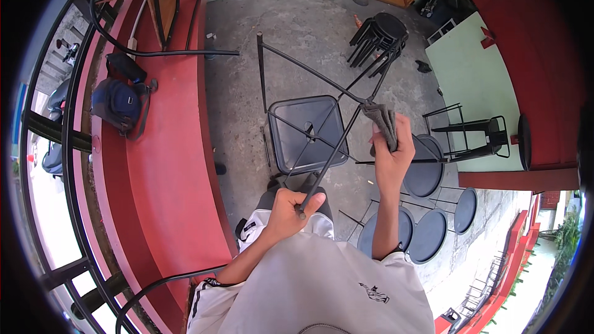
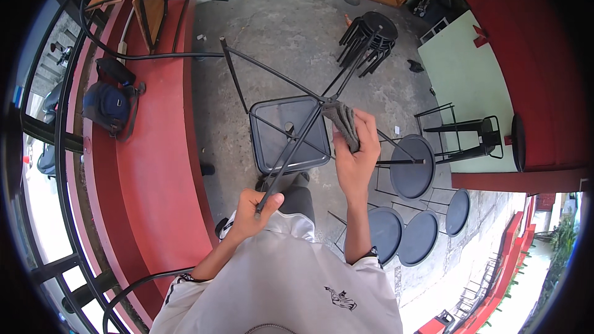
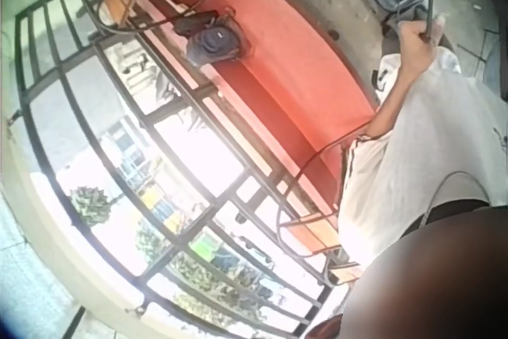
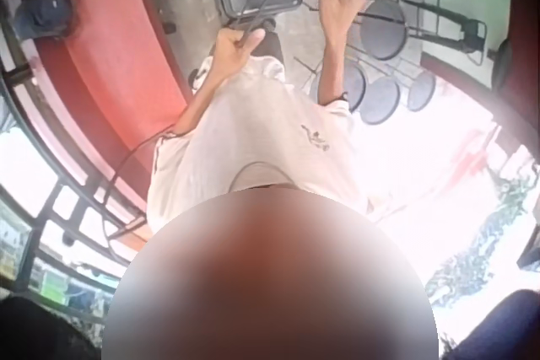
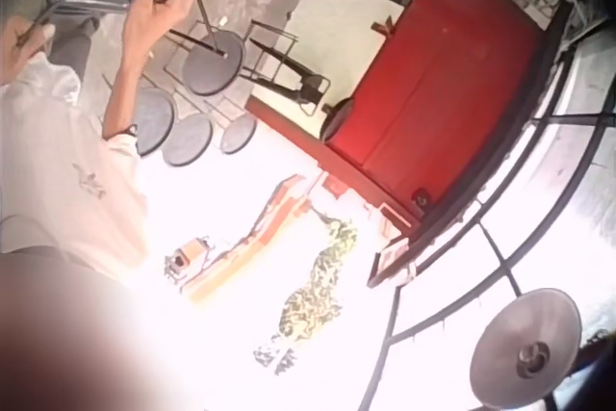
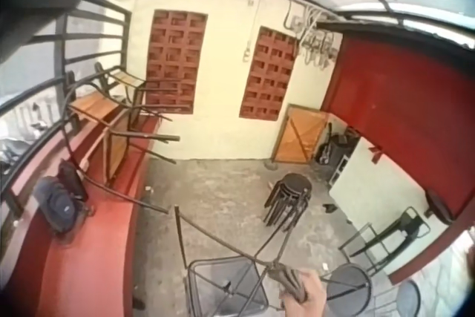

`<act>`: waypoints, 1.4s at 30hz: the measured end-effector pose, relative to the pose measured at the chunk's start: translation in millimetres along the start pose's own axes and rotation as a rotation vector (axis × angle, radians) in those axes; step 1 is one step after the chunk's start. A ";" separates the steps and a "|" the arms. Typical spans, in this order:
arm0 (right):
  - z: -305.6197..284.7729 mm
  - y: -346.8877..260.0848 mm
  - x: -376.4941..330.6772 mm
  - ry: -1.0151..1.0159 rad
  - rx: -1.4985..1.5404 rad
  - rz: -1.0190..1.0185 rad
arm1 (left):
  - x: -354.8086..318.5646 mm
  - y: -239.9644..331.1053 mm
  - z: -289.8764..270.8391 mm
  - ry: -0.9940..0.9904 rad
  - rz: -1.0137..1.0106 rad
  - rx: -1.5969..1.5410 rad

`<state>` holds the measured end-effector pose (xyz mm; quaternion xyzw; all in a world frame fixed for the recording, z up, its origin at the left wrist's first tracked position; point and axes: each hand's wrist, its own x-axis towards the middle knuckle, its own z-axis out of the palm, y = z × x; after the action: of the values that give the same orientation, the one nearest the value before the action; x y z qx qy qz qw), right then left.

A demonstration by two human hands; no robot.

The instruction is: Assembling a metal chair or table frame by connecting various metal bars together.

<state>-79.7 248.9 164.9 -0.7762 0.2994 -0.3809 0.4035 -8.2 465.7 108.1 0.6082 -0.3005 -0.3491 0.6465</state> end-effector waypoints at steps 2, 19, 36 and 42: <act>6.3 1.1 12.0 -0.025 -0.129 -0.128 | -0.3 -0.3 0.5 -0.002 -0.006 -0.004; -3.2 -15.6 25.1 -0.192 -0.282 -0.239 | 2.2 -9.7 4.8 0.038 0.083 0.034; -3.4 -54.4 -100.1 -0.544 -0.126 -0.304 | 3.9 -26.6 0.7 0.059 0.295 0.133; -13.1 -51.7 -102.6 -0.643 0.203 -0.018 | 1.7 -14.7 3.2 0.005 0.109 0.002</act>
<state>-136.9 348.5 178.2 -0.8150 0.1107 -0.1481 0.5492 -11.0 462.2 93.6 0.5922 -0.3320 -0.3117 0.6648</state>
